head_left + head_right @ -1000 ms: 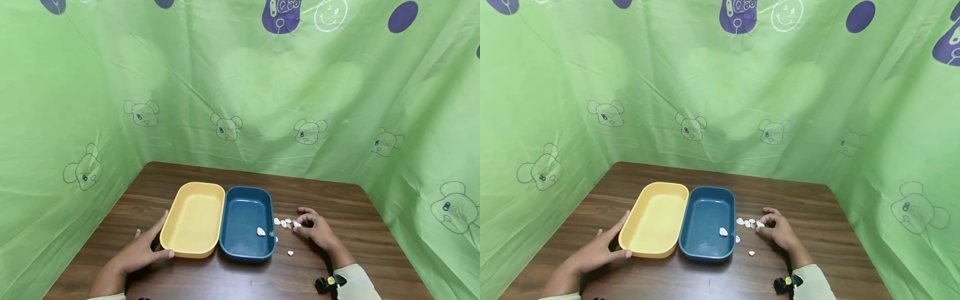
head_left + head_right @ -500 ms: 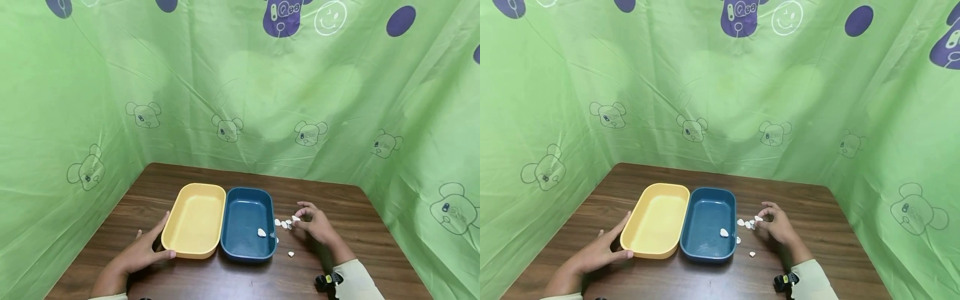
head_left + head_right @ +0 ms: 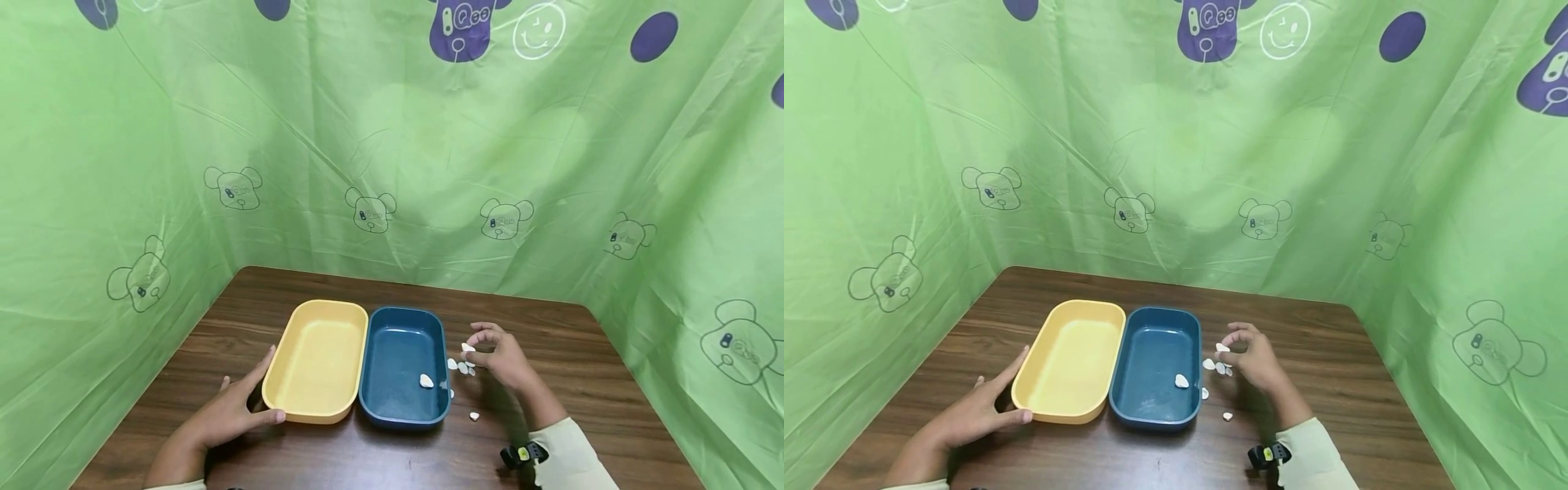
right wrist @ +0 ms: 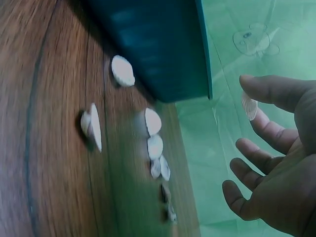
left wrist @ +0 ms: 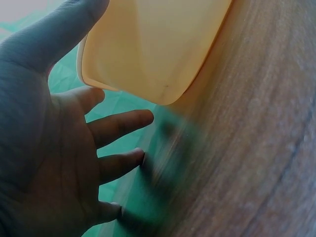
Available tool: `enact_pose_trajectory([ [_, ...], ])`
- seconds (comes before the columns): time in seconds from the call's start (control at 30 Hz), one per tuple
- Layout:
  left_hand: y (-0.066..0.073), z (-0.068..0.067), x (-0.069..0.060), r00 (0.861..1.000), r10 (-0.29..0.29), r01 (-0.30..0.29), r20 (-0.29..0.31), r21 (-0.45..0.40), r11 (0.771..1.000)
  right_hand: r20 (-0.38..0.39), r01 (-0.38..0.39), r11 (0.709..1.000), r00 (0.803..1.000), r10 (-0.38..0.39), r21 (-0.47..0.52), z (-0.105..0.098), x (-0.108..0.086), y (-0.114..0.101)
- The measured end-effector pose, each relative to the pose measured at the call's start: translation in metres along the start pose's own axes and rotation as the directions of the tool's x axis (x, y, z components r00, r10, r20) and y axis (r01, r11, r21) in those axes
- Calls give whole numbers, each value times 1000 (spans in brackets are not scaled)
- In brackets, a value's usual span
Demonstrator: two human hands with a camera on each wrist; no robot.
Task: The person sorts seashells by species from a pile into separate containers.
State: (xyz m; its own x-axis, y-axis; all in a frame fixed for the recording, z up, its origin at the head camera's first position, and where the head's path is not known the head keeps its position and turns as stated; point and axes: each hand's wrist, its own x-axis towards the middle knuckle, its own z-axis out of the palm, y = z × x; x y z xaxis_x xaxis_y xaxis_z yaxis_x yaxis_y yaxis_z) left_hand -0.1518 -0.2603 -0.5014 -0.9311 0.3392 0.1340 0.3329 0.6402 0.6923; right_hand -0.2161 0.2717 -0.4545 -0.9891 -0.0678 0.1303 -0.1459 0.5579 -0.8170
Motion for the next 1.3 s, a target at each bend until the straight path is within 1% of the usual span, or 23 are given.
enact_pose_trajectory([
  [0.17,-1,0,0,1000,-4,4,1,-10,1000,9,9,1000,1000,-9,-3,9,2,-11],
  [0.37,-1,0,-2,1000,-7,7,-2,-6,1000,22,-1,1000,1000,1,7,20,7,-21],
  [0.57,-2,-2,-3,1000,-9,9,-12,-12,1000,23,4,1000,1000,-5,9,33,13,-26],
  [0.7,-1,-2,-3,1000,-7,6,-13,-21,1000,12,-4,999,1000,3,32,42,15,-30],
  [0.87,0,-2,-3,1000,-9,8,-14,-32,999,35,1,999,999,-3,47,51,17,-33],
  [1.1,0,-1,-1,1000,8,-8,-19,-26,1000,28,-19,999,999,17,48,54,18,-36],
  [1.3,0,-1,-1,1000,4,-5,-15,-24,1000,20,5,998,1000,-6,60,52,18,-36],
])
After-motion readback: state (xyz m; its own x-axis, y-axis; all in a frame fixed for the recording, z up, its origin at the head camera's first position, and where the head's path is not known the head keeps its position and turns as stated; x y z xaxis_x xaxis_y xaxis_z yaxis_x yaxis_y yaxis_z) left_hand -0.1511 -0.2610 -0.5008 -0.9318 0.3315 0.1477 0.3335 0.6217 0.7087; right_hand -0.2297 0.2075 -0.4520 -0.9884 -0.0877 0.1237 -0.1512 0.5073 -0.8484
